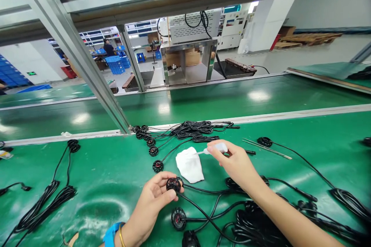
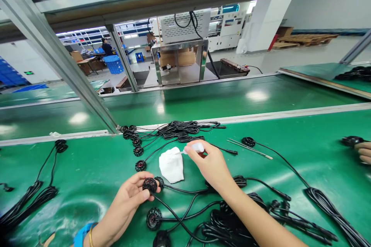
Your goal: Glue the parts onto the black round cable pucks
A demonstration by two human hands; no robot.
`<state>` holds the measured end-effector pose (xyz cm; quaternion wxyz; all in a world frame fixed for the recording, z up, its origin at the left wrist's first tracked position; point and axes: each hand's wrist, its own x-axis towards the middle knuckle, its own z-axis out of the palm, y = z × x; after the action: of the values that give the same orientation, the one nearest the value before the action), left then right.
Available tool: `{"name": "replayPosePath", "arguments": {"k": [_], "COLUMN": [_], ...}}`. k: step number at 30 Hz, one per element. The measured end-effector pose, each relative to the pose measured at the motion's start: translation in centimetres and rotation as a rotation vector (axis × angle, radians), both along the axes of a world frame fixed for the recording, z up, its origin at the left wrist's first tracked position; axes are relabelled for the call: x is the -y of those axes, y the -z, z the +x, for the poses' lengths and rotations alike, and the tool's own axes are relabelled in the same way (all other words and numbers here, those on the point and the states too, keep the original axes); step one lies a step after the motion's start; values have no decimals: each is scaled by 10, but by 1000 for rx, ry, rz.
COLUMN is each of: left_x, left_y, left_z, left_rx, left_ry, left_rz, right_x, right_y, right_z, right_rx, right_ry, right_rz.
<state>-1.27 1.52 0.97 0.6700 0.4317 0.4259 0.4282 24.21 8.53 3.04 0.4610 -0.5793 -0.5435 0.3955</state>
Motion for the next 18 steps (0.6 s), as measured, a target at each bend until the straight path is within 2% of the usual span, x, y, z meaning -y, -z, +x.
{"name": "replayPosePath", "arguments": {"k": [11,18], "left_x": [1,2], "left_y": [-1,-1], "left_z": [5,7], "left_rx": [46,32], "left_ry": [-37,-45], "left_rz": [-26,-28], "right_x": [11,14], "right_y": [1,12], "right_z": [-1,1], "right_rx": [102,249], "right_ry": [60,-33], "right_rz": [63,268]}}
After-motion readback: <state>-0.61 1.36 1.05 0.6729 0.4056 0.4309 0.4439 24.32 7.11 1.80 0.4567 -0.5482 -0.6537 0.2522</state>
